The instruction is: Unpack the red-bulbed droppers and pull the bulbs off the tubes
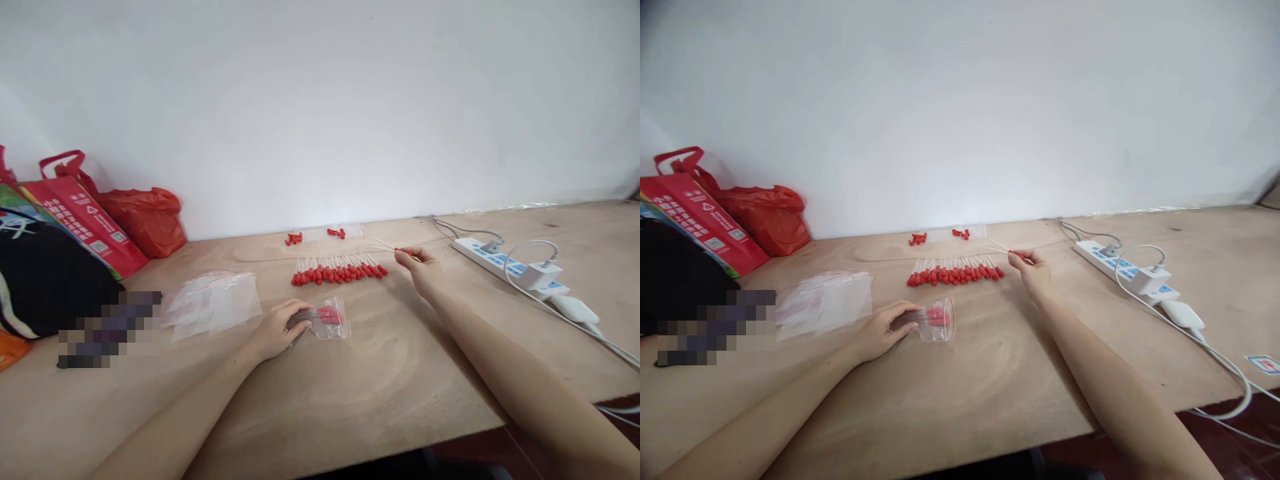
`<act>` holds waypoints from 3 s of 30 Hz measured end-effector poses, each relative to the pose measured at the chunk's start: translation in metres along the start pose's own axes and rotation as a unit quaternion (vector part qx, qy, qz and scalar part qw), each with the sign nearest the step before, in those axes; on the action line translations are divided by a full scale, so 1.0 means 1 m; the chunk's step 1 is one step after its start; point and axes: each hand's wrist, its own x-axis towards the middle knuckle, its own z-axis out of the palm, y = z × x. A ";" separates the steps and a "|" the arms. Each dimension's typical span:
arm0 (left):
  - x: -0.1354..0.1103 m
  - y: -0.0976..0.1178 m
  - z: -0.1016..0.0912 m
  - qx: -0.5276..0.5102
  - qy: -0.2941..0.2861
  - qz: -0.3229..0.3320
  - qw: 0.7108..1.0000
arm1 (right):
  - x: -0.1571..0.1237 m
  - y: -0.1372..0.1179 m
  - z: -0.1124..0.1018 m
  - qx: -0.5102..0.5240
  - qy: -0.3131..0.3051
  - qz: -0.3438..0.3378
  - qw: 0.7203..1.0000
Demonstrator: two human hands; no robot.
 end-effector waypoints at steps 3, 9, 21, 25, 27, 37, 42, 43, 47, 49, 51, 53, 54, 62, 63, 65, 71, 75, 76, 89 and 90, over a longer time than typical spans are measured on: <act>0.000 -0.001 0.000 -0.002 0.002 0.006 1.000 | -0.001 0.012 0.009 -0.114 0.015 -0.066 0.991; 0.000 0.000 0.000 -0.007 -0.003 0.001 1.000 | -0.002 0.027 0.022 -0.234 -0.050 -0.145 0.960; 0.000 0.001 0.000 -0.009 -0.017 -0.012 1.000 | 0.000 0.031 0.018 -0.351 -0.107 -0.171 0.914; 0.000 0.001 -0.001 -0.012 -0.024 -0.024 0.999 | 0.002 0.032 0.016 -0.363 -0.078 -0.170 0.913; 0.000 0.001 -0.001 -0.011 -0.025 -0.027 0.999 | 0.002 0.029 0.017 -0.348 -0.071 -0.170 0.919; 0.000 0.000 0.000 -0.007 -0.024 -0.025 0.999 | -0.060 -0.014 0.039 -0.248 -0.360 -0.219 0.872; 0.000 0.002 0.000 -0.003 -0.029 -0.038 0.999 | -0.080 -0.023 0.053 -0.285 -0.422 -0.177 0.842; -0.001 0.003 -0.001 -0.003 -0.034 -0.042 0.999 | -0.082 -0.024 0.056 -0.296 -0.424 -0.168 0.839; -0.002 0.005 -0.003 -0.002 -0.071 -0.043 0.997 | -0.088 -0.024 0.063 -0.343 -0.421 -0.158 0.825; -0.003 0.005 -0.004 -0.001 -0.093 -0.043 0.995 | -0.089 -0.023 0.065 -0.345 -0.419 -0.158 0.825; -0.004 0.004 -0.006 -0.003 -0.113 -0.046 0.992 | -0.089 -0.023 0.066 -0.340 -0.418 -0.151 0.829; -0.005 0.003 -0.008 -0.009 -0.128 -0.046 0.991 | -0.088 -0.024 0.065 -0.337 -0.411 -0.143 0.835; -0.005 0.002 -0.008 -0.014 -0.133 -0.043 0.990 | -0.087 -0.025 0.064 -0.335 -0.408 -0.143 0.837; -0.006 -0.001 -0.007 -0.025 -0.140 -0.037 0.989 | -0.084 -0.033 0.057 -0.312 -0.450 -0.169 0.819; -0.006 -0.001 -0.007 -0.025 -0.140 -0.038 0.989 | -0.084 -0.032 0.057 -0.315 -0.457 -0.161 0.816; -0.006 0.000 -0.007 -0.024 -0.139 -0.040 0.989 | -0.085 -0.031 0.058 -0.307 -0.461 -0.144 0.820; -0.006 0.004 -0.009 -0.030 -0.144 -0.040 0.988 | -0.083 -0.034 0.057 -0.267 -0.466 -0.120 0.835; -0.006 0.003 -0.009 -0.035 -0.141 -0.038 0.989 | -0.077 -0.036 0.048 -0.258 -0.486 -0.108 0.828; -0.006 0.002 -0.009 -0.035 -0.141 -0.038 0.989 | -0.076 -0.036 0.046 -0.257 -0.487 -0.096 0.829; -0.007 0.004 -0.012 -0.021 -0.150 -0.050 0.987 | -0.064 -0.027 0.034 -0.182 -0.476 0.059 0.859; -0.007 0.004 -0.012 -0.021 -0.150 -0.050 0.987 | -0.062 -0.028 0.031 -0.180 -0.486 0.065 0.853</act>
